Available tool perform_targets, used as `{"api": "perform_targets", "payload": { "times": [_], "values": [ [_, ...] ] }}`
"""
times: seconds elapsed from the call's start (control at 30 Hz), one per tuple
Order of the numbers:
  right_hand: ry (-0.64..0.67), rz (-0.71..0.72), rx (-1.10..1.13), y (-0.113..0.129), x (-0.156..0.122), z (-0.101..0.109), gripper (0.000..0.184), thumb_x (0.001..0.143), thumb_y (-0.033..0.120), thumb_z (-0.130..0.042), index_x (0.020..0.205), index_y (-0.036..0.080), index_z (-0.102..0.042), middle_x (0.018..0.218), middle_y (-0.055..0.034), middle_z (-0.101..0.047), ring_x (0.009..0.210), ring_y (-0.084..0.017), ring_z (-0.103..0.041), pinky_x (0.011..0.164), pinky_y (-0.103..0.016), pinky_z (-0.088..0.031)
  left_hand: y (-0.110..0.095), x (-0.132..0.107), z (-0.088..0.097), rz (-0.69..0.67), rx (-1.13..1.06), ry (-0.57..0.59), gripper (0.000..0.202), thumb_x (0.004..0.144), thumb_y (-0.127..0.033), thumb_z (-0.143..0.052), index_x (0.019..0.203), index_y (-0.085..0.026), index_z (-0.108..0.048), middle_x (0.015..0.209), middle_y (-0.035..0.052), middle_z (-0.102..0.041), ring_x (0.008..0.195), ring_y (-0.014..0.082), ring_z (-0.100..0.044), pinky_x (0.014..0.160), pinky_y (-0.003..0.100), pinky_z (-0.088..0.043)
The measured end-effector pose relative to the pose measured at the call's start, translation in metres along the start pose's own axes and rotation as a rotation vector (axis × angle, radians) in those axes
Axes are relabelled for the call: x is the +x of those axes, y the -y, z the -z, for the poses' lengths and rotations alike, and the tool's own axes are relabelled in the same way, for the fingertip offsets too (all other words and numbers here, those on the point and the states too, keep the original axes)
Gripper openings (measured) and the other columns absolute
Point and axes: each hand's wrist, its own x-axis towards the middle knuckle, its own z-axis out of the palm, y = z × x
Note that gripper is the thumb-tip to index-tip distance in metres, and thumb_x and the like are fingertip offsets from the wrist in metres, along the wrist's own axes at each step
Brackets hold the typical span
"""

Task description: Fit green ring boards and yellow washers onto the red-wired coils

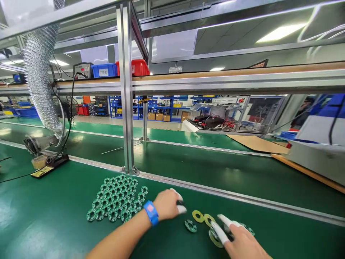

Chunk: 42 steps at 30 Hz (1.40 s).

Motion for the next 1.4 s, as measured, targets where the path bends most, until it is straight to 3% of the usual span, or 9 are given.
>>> {"api": "perform_targets", "payload": {
  "times": [0.17, 0.3, 0.57, 0.67, 0.83, 0.97, 1.13, 1.23, 1.4],
  "values": [
    [-0.234, 0.539, 0.001, 0.028, -0.015, -0.028, 0.041, 0.085, 0.037, -0.048, 0.120, 0.020, -0.059, 0.117, -0.0115, -0.063, 0.105, -0.029, -0.059, 0.080, -0.039, -0.053, 0.055, 0.003, 0.032, 0.305, 0.163, -0.017, 0.038, 0.074, -0.035, -0.068, 0.100, -0.008, -0.064, 0.110, 0.0202, -0.059, 0.111, 0.0348, -0.050, 0.090, 0.046, -0.041],
    [-0.151, 0.844, 0.004, 0.061, -0.021, -0.044, 0.044, 0.086, 0.026, -0.049, 0.130, 0.024, -0.049, 0.130, -0.0060, -0.055, 0.119, -0.030, -0.049, 0.095, -0.047, -0.044, 0.074, 0.003, 0.032, 0.387, 0.161, 0.082, 0.030, 0.079, -0.033, -0.066, 0.099, -0.012, -0.061, 0.110, 0.0104, -0.060, 0.107, 0.0259, -0.053, 0.091, 0.047, -0.043],
    [0.001, 0.340, -0.071, 0.026, -0.004, -0.036, 0.051, 0.075, -0.005, -0.037, 0.110, 0.017, -0.066, 0.115, -0.0111, -0.064, 0.117, -0.027, -0.051, 0.100, -0.043, -0.037, 0.048, 0.005, 0.018, 0.109, -0.280, 0.074, 0.035, 0.057, -0.007, -0.071, 0.091, -0.014, -0.065, 0.084, 0.0043, -0.065, 0.080, 0.0201, -0.061, 0.073, 0.029, -0.047],
    [-0.064, 0.123, -0.123, 0.003, 0.000, -0.021, 0.046, 0.074, -0.004, -0.038, 0.103, 0.013, -0.069, 0.108, -0.0162, -0.067, 0.111, -0.031, -0.054, 0.094, -0.045, -0.041, 0.037, 0.004, 0.028, -0.033, -0.569, 0.009, 0.041, 0.065, -0.018, -0.065, 0.106, -0.016, -0.062, 0.085, 0.0021, -0.065, 0.074, 0.0155, -0.059, 0.066, 0.024, -0.046],
    [-0.118, 0.014, 0.328, 0.003, 0.000, 0.002, 0.031, 0.085, 0.024, -0.043, 0.099, 0.014, -0.069, 0.103, -0.0139, -0.067, 0.105, -0.030, -0.055, 0.092, -0.045, -0.042, 0.026, 0.005, 0.038, -0.048, -0.957, -0.207, 0.044, 0.079, -0.038, -0.049, 0.113, -0.011, -0.055, 0.096, 0.0075, -0.060, 0.075, 0.0136, -0.055, 0.064, 0.024, -0.047],
    [0.127, -0.042, 0.860, 0.026, -0.005, 0.010, 0.052, 0.085, 0.054, -0.038, 0.074, 0.015, -0.069, 0.059, -0.0035, -0.060, 0.050, -0.016, -0.054, 0.048, -0.027, -0.045, 0.026, 0.012, 0.026, 0.020, -1.112, -0.343, 0.045, 0.076, -0.041, -0.052, 0.110, -0.011, -0.054, 0.095, 0.0074, -0.057, 0.076, 0.0135, -0.053, 0.063, 0.024, -0.048],
    [0.112, -0.076, 1.010, 0.031, -0.008, 0.012, 0.040, 0.074, 0.051, -0.058, 0.079, 0.014, -0.072, 0.051, 0.0012, -0.053, 0.044, -0.011, -0.043, 0.044, -0.023, -0.037, 0.028, 0.020, 0.010, 0.041, -1.109, -0.393, 0.042, 0.076, -0.039, -0.051, 0.107, -0.011, -0.056, 0.092, 0.0074, -0.059, 0.071, 0.0147, -0.054, 0.064, 0.028, -0.049],
    [0.064, -0.098, 1.004, 0.026, -0.005, 0.010, 0.039, 0.072, 0.047, -0.058, 0.084, 0.014, -0.074, 0.053, -0.0012, -0.058, 0.044, -0.013, -0.046, 0.044, -0.025, -0.041, 0.025, 0.017, 0.005, 0.023, -1.035, -0.443, 0.038, 0.077, -0.033, -0.053, 0.109, -0.014, -0.058, 0.109, 0.0102, -0.058, 0.096, 0.0222, -0.053, 0.085, 0.037, -0.045],
    [0.011, -0.058, 0.922, 0.025, -0.004, 0.007, 0.035, 0.072, 0.043, -0.056, 0.082, 0.016, -0.075, 0.063, -0.0047, -0.065, 0.048, -0.016, -0.052, 0.045, -0.027, -0.045, 0.005, 0.001, -0.003, -0.264, -0.371, -0.516, 0.038, 0.083, -0.019, -0.050, 0.121, -0.028, -0.053, 0.133, 0.0039, -0.045, 0.124, 0.0247, -0.031, 0.105, 0.044, -0.018]
  ]
}}
